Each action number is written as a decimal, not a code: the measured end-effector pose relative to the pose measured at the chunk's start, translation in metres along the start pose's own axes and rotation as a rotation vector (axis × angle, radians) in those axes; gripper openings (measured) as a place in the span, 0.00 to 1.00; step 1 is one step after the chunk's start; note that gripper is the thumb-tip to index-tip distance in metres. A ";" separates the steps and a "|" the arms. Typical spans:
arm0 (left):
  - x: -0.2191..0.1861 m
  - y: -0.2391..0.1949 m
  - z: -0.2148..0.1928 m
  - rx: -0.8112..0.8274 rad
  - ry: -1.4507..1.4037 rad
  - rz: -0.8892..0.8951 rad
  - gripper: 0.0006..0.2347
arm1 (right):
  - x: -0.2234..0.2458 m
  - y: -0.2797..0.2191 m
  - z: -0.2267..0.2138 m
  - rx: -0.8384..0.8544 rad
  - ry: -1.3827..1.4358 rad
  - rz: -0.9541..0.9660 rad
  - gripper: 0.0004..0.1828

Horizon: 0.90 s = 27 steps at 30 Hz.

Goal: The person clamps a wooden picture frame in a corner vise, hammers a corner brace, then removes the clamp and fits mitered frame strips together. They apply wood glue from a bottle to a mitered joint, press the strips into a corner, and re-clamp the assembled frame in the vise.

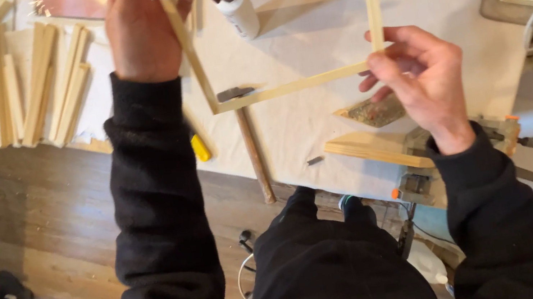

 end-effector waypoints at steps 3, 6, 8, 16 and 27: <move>-0.011 -0.004 0.003 -0.086 0.013 -0.024 0.06 | -0.001 0.004 0.001 -0.003 -0.010 0.022 0.22; -0.009 0.001 -0.011 -0.087 0.020 -0.020 0.05 | 0.000 0.005 0.003 0.085 0.115 -0.026 0.25; -0.012 0.001 -0.007 -0.078 0.024 -0.010 0.09 | 0.003 0.008 0.005 0.115 0.131 -0.036 0.25; -0.028 0.032 -0.009 -0.124 0.065 -0.014 0.16 | 0.012 0.031 0.029 0.144 0.081 0.032 0.24; -0.017 0.062 -0.085 -0.143 0.599 0.131 0.24 | 0.012 0.157 0.093 -0.067 0.206 -0.050 0.17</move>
Point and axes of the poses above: each hand's wrist, its own y-axis towards the middle knuckle, its own z-axis out of the palm, x = y × z, the point moved 9 cm from there along y, towards the middle knuckle, and after that the axes turned 11 degrees about -x, right-handed, at the moved point
